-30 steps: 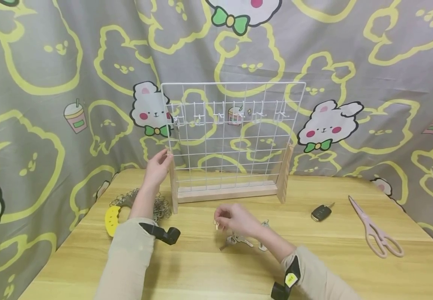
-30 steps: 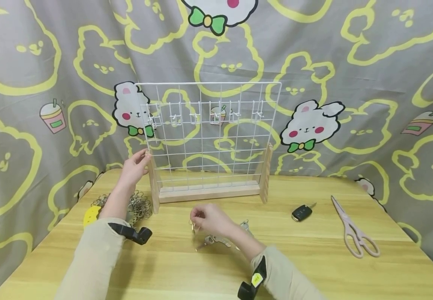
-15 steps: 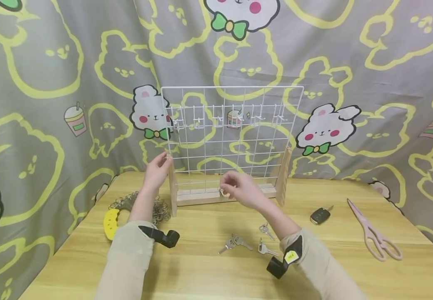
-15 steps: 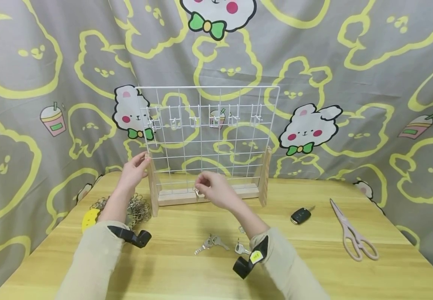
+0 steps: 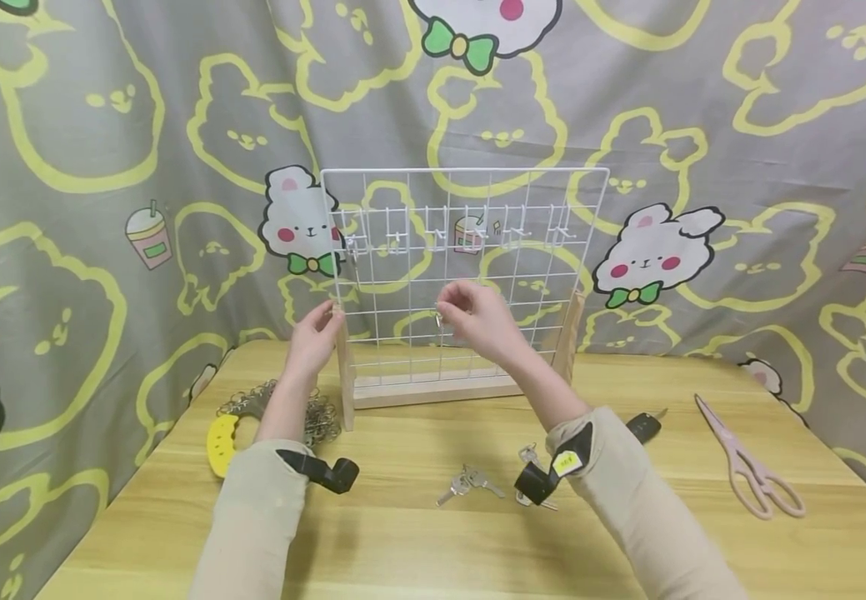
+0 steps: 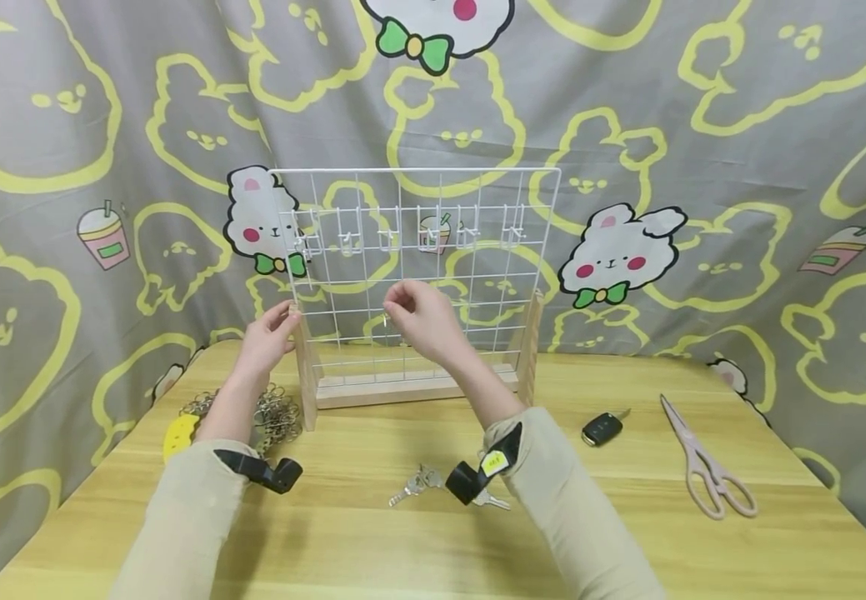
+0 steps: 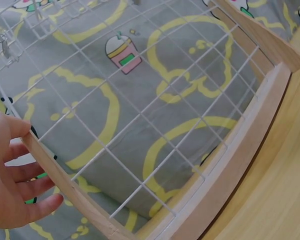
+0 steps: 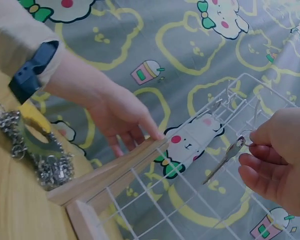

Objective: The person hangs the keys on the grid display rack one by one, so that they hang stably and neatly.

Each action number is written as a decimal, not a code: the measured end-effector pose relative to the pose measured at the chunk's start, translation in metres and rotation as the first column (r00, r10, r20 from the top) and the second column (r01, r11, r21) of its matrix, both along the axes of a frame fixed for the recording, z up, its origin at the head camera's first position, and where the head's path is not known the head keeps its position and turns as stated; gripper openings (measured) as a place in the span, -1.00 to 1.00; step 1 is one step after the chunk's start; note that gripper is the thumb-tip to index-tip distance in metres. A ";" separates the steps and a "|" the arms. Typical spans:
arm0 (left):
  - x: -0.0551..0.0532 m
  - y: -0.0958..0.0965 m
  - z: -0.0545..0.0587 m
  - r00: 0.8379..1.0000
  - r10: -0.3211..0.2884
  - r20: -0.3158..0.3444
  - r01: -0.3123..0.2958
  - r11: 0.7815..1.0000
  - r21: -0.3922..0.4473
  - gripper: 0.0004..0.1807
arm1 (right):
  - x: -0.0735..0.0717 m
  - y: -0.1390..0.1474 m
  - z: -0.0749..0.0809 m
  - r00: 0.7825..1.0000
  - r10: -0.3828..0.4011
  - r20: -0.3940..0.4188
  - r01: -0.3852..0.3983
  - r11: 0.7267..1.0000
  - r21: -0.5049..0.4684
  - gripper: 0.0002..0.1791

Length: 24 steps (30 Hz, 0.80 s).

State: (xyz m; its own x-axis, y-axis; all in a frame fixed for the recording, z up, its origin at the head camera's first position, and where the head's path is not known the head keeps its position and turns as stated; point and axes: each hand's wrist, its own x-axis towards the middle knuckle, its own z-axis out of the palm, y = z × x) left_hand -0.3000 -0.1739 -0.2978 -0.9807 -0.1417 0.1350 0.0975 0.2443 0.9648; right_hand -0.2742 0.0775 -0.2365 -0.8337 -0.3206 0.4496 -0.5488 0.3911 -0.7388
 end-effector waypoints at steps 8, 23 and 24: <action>0.001 0.001 0.000 1.000 0.001 -0.006 -0.001 1.000 0.008 -0.39 | -0.008 -0.017 0.022 0.997 -0.023 -0.079 0.022 1.000 -0.023 -0.92; 0.001 0.001 0.001 1.000 0.006 -0.013 -0.007 1.000 -0.024 -0.40 | -0.017 -0.042 0.041 0.984 -0.063 -0.169 0.053 0.996 -0.065 -0.95; 0.001 0.001 0.001 1.000 0.007 -0.013 -0.008 1.000 -0.023 -0.40 | -0.018 -0.044 0.042 0.982 -0.074 -0.173 0.065 0.996 -0.060 -0.95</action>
